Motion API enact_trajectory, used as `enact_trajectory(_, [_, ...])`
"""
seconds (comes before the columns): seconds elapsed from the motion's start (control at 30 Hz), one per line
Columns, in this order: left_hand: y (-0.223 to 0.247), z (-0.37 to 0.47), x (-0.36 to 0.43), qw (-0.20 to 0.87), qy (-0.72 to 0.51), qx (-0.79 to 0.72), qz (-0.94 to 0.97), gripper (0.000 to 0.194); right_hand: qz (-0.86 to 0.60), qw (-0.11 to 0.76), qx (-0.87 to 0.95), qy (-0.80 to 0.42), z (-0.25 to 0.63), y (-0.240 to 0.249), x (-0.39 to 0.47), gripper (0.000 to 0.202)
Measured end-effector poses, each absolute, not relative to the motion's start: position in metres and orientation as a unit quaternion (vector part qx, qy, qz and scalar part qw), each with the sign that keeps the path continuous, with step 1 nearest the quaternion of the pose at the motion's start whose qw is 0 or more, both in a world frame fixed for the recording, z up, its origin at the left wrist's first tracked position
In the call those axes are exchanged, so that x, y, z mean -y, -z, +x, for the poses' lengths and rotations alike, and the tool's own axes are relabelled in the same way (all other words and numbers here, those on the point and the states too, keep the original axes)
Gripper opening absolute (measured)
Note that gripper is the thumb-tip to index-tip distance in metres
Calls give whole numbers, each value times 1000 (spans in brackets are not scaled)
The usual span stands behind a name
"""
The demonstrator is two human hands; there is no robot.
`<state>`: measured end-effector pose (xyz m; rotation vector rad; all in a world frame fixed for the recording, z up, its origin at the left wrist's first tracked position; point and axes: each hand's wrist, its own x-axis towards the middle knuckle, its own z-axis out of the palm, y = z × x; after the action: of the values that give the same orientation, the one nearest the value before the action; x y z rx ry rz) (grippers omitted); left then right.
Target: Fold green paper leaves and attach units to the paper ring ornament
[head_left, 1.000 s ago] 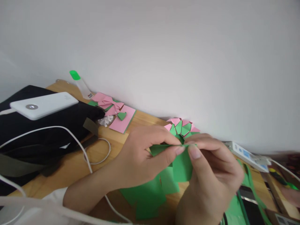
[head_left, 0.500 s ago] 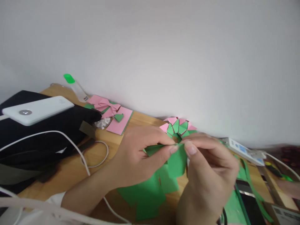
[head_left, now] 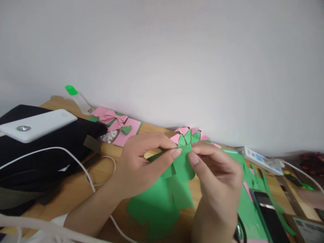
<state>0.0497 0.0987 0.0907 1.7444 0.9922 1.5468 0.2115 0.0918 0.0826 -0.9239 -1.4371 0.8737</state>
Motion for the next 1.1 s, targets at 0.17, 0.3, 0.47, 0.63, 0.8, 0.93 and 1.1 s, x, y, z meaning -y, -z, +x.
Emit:
enact_trajectory(0.17, [-89, 46, -100, 331, -547, -379, 669, 10, -402, 525, 664, -349, 214, -86, -92, 19])
enact_trajectory(0.3, [-88, 44, -101, 319, -548, -366, 682, 10, -392, 487, 704, -337, 214, -89, -92, 18])
enact_trajectory(0.47, [-89, 44, -101, 301, -532, -357, 706, 14, -407, 459, 738, -281, 212, -92, -93, 15])
enact_trajectory(0.63, [-89, 45, -101, 269, -518, -371, 722, 15, -425, 417, 772, -224, 212, -95, -95, 11])
enact_trajectory(0.8, [-88, 43, -102, 274, -531, -406, 691, 14, -431, 419, 761, -245, 212, -96, -96, 13])
enact_trajectory(0.93, [-88, 34, -103, 235, -559, -437, 664, 14, -436, 415, 759, -249, 221, -99, -96, 14])
enact_trajectory(1.1, [-88, 20, -105, 175, -638, -497, 562, 10, -474, 457, 714, -238, 238, -99, -96, 15])
